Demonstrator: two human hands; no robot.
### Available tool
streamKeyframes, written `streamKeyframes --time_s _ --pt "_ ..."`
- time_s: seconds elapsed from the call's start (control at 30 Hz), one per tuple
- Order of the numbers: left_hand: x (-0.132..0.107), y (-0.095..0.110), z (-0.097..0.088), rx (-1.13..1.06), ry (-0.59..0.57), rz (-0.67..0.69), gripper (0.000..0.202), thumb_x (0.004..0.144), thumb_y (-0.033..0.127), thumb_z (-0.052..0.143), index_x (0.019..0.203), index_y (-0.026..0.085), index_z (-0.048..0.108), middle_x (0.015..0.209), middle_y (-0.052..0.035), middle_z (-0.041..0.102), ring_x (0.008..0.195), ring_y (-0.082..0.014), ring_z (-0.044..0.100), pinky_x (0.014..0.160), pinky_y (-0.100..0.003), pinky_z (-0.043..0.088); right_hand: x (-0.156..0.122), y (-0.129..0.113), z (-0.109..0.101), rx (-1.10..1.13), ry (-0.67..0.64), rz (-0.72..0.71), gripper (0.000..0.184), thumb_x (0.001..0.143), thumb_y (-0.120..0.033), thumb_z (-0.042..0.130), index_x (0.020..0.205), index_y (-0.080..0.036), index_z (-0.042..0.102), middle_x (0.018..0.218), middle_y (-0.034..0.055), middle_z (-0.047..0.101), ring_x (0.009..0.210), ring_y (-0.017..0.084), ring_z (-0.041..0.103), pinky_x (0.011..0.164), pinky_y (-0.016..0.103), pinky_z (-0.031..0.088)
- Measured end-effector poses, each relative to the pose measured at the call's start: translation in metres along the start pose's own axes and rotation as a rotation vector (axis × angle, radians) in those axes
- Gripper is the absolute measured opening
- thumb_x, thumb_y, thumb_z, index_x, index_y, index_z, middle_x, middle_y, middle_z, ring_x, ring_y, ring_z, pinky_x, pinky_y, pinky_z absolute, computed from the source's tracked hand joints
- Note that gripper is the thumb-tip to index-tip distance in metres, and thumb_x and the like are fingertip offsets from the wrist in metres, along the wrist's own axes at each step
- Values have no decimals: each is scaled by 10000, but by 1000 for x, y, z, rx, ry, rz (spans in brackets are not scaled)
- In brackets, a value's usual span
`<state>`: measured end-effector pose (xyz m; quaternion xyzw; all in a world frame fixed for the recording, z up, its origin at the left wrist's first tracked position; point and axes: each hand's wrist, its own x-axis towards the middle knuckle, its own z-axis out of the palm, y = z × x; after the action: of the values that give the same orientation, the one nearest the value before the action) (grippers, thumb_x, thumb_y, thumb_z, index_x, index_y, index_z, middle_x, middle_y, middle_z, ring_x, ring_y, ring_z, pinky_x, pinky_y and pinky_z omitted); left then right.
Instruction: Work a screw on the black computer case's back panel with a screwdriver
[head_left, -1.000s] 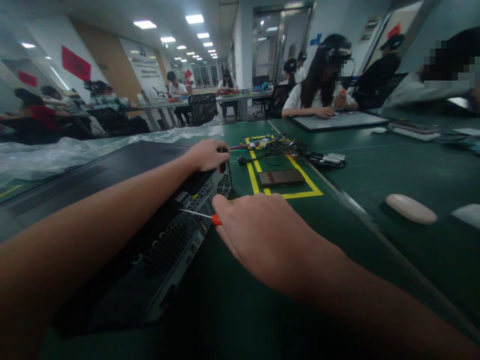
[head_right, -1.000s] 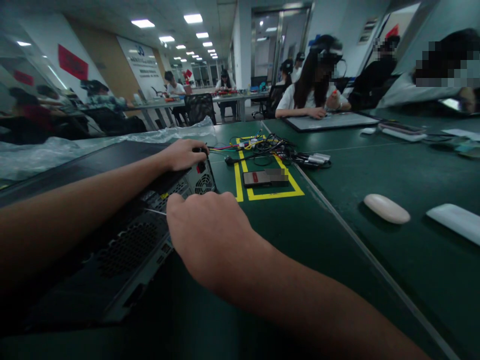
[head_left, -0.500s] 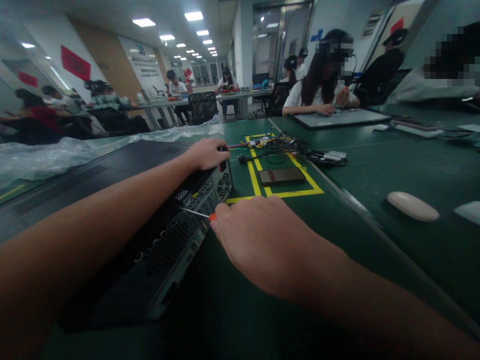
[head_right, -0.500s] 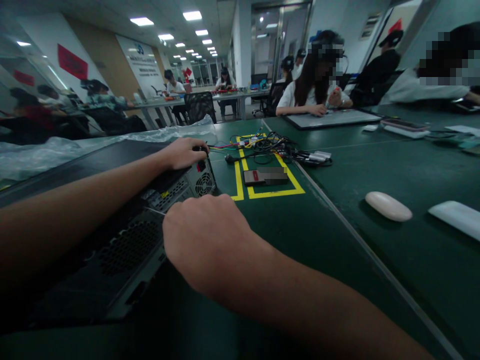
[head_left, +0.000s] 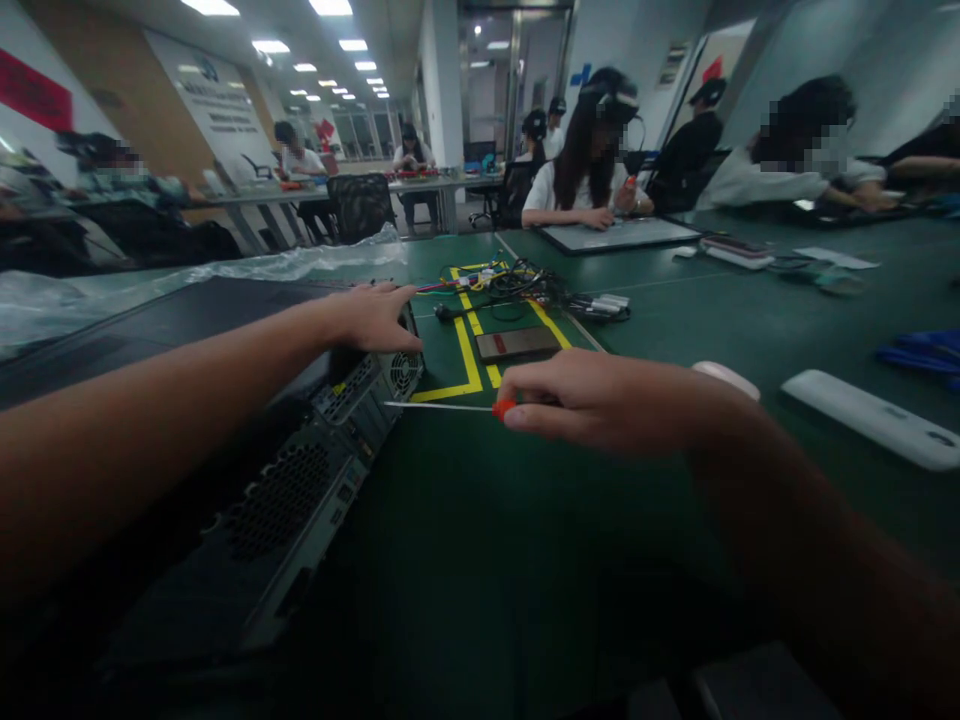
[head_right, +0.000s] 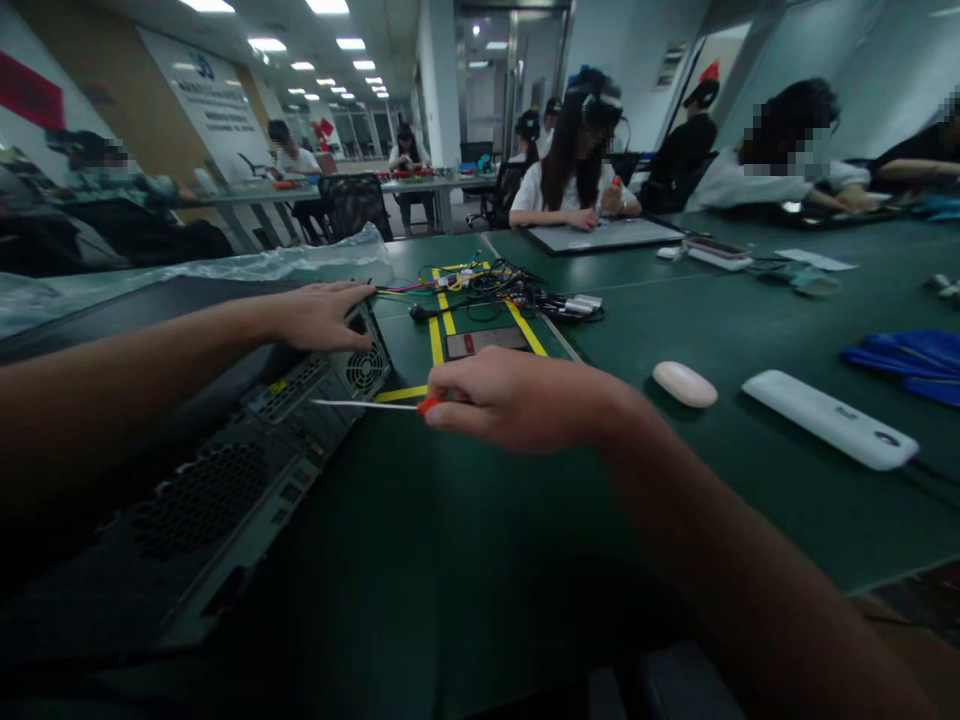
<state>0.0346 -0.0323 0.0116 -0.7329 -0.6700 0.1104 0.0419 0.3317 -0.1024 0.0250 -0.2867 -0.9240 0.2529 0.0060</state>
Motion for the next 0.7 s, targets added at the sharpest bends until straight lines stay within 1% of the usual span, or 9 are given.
streamKeyframes --time_s 0.07,0.13,0.23,0.33,0.4,0.47,0.53,0.6,0.7 --pt "-11 10 2 -11 -2 -92 1258 842 734 711 1846 290 97 1894 -175 204 1661 -561 286 1258 -664 401 4 28 15 199 146 165 250 1085 -403 612 1037 -194 741 831 11 727 723 165 656 689 303 443" --pt "-24 17 3 -3 -32 -166 1284 835 683 758 1838 354 26 1906 -180 139 1638 -613 287 1185 -748 448 13 57 36 216 291 270 273 1108 -389 542 1115 -173 709 827 16 721 718 171 666 683 304 462" --pt "-46 20 4 7 -72 -196 1275 852 572 796 1832 380 4 1890 -218 174 1579 -654 366 1105 -783 498 26 95 68 190 486 389 328 1142 -384 476 1178 -143 697 869 38 727 760 187 678 725 328 504" --pt "-65 16 10 64 -73 -145 1166 912 482 758 1838 374 58 1870 -277 174 1546 -690 390 1048 -817 513 33 120 91 157 603 468 333 1130 -432 588 1268 -156 712 1082 71 767 932 215 733 862 400 610" --pt "-73 12 14 75 -52 -134 1128 918 492 755 1833 411 101 1850 -252 257 1530 -673 427 1034 -791 537 34 130 100 144 627 491 401 1067 -462 724 1363 -193 706 1333 99 739 1107 243 745 952 463 650" --pt "-76 9 17 81 -40 -135 1106 913 517 767 1825 443 146 1822 -222 335 1504 -657 469 1022 -755 559 32 135 105 129 642 495 421 1057 -458 742 1388 -201 701 1391 107 721 1156 255 741 978 483 652" --pt "-77 6 18 93 -26 -122 1061 933 536 755 1822 443 182 1783 -223 393 1461 -641 520 1013 -732 571 30 137 108 112 656 486 395 1070 -469 719 1351 -193 708 1312 94 742 1086 234 746 947 460 649" --pt "-77 4 17 120 -3 -73 957 1005 537 666 1829 410 195 1732 -257 433 1406 -621 577 998 -739 576 27 139 111 95 672 467 344 1100 -466 649 1285 -184 716 1098 57 761 934 206 727 877 406 614" --pt "-77 -2 16 164 25 -17 855 1057 540 575 1827 390 235 1662 -273 484 1323 -592 649 958 -737 596 25 141 112 82 692 433 312 1106 -422 538 1210 -187 714 806 12 686 755 200 636 760 359 482"
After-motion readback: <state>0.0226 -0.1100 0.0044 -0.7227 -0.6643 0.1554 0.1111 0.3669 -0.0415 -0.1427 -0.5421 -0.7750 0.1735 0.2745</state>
